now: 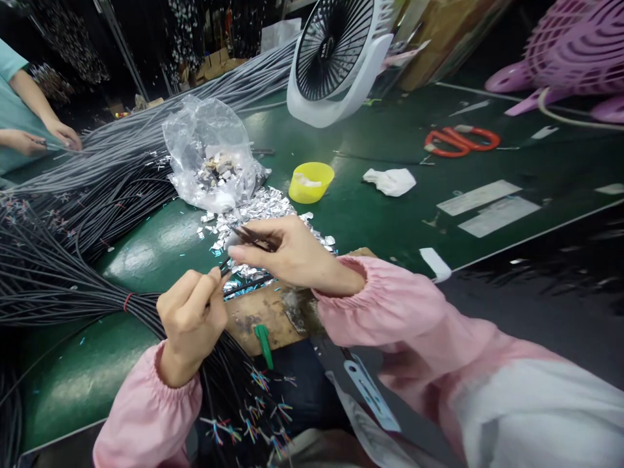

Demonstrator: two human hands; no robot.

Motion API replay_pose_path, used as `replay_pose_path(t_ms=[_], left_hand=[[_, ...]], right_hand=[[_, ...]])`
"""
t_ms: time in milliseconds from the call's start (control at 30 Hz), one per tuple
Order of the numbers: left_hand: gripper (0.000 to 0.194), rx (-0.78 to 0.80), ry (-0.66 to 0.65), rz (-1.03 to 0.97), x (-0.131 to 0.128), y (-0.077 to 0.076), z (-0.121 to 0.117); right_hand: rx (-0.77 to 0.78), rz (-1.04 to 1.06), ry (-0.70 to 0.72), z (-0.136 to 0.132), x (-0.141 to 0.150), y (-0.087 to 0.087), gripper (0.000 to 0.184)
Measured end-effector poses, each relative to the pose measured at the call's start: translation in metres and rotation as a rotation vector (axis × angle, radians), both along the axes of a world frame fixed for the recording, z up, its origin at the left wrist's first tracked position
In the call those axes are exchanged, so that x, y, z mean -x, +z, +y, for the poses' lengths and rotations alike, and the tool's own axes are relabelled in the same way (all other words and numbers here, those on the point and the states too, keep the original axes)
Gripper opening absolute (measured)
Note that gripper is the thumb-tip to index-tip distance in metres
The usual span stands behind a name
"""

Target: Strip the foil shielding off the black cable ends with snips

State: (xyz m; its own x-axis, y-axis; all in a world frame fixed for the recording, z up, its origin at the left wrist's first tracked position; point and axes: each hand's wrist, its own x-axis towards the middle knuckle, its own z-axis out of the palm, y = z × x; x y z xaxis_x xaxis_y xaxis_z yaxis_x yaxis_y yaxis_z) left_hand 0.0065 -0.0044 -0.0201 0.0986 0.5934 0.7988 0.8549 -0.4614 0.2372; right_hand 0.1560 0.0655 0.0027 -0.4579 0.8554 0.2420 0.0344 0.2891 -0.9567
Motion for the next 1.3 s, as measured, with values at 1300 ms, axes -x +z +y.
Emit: replay_pose_path(t_ms=[1300], left_hand=[[0.017,-0.333,0.275,-0.040,0.003,-0.016,-0.004]], right_hand=[[-0.137,0.029,0.201,-0.004,0.004,-0.008,0.026]])
